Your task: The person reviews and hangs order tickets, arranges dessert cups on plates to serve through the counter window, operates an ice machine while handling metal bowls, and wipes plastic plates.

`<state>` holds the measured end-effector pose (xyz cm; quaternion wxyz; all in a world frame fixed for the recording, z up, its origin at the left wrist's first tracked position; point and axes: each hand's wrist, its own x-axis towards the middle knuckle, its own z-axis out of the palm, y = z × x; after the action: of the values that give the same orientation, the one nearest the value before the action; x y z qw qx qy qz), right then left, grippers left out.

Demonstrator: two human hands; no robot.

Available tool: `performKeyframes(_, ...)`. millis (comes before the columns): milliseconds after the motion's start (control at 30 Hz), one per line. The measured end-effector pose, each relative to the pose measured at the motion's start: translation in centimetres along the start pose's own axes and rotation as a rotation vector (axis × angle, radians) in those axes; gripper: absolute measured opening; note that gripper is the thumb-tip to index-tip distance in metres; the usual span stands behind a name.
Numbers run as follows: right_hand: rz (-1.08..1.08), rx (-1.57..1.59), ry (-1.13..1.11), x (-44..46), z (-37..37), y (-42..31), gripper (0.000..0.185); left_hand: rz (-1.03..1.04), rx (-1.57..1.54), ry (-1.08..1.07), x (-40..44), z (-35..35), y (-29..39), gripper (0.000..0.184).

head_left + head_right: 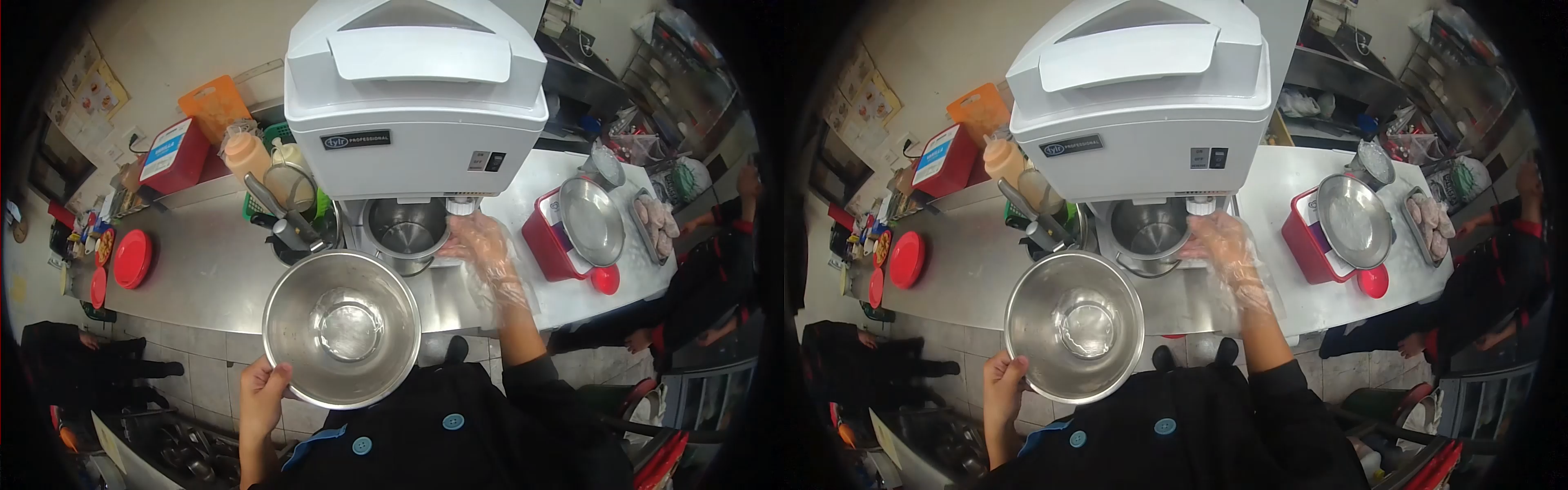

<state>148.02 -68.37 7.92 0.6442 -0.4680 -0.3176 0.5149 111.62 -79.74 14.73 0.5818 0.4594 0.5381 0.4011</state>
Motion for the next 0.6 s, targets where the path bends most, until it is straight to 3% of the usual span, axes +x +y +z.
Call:
performKeyframes(67,-0.103,0.041,-0.022,-0.2,-0.4,-1.8,0.023,-0.008,-0.016,0.037,0.3,1.3,0.1,0.017)
performKeyframes(133,-0.725,-0.455,0.338,-0.3,0.1,-5.5,0.021,-0.009,-0.011,0.009,0.8,2.1,0.3,0.018)
performKeyframes(167,-0.731,-0.458,0.341,-0.4,0.6,-7.1,0.021,-0.019,-0.001,-0.011,1.0,2.5,0.3,0.018)
performKeyframes(233,-1.047,-0.61,0.241,-0.3,2.1,-9.9,0.023,0.003,-0.016,-0.034,1.6,3.2,-0.3,0.019)
performKeyframes(300,-1.107,-0.709,0.242,-0.2,2.7,-11.3,0.026,-0.033,-0.008,-0.129,2.3,4.1,-0.1,0.02)
performKeyframes(367,-1.199,-1.004,0.369,-0.3,3.4,-11.7,0.027,-0.056,-0.017,-0.183,3.0,5.7,0.8,0.022)
performKeyframes(400,-1.261,-0.96,0.375,0.4,3.4,-11.1,0.028,-0.029,0.053,-0.222,3.6,6.4,0.6,0.023)
performKeyframes(500,-1.112,-0.882,0.322,-0.5,3.5,-12.1,0.027,-0.011,0.169,-0.33,4.9,8.9,0.8,0.025)
performKeyframes(567,-0.955,-0.885,0.27,-0.8,0.5,-12.8,0.028,-0.067,0.01,-0.46,5.1,11.5,2.1,0.025)
performKeyframes(600,-0.732,-0.87,0.166,-1.6,-0.8,-13.7,0.031,-0.071,0.019,-0.482,5.4,12.5,2.1,0.025)
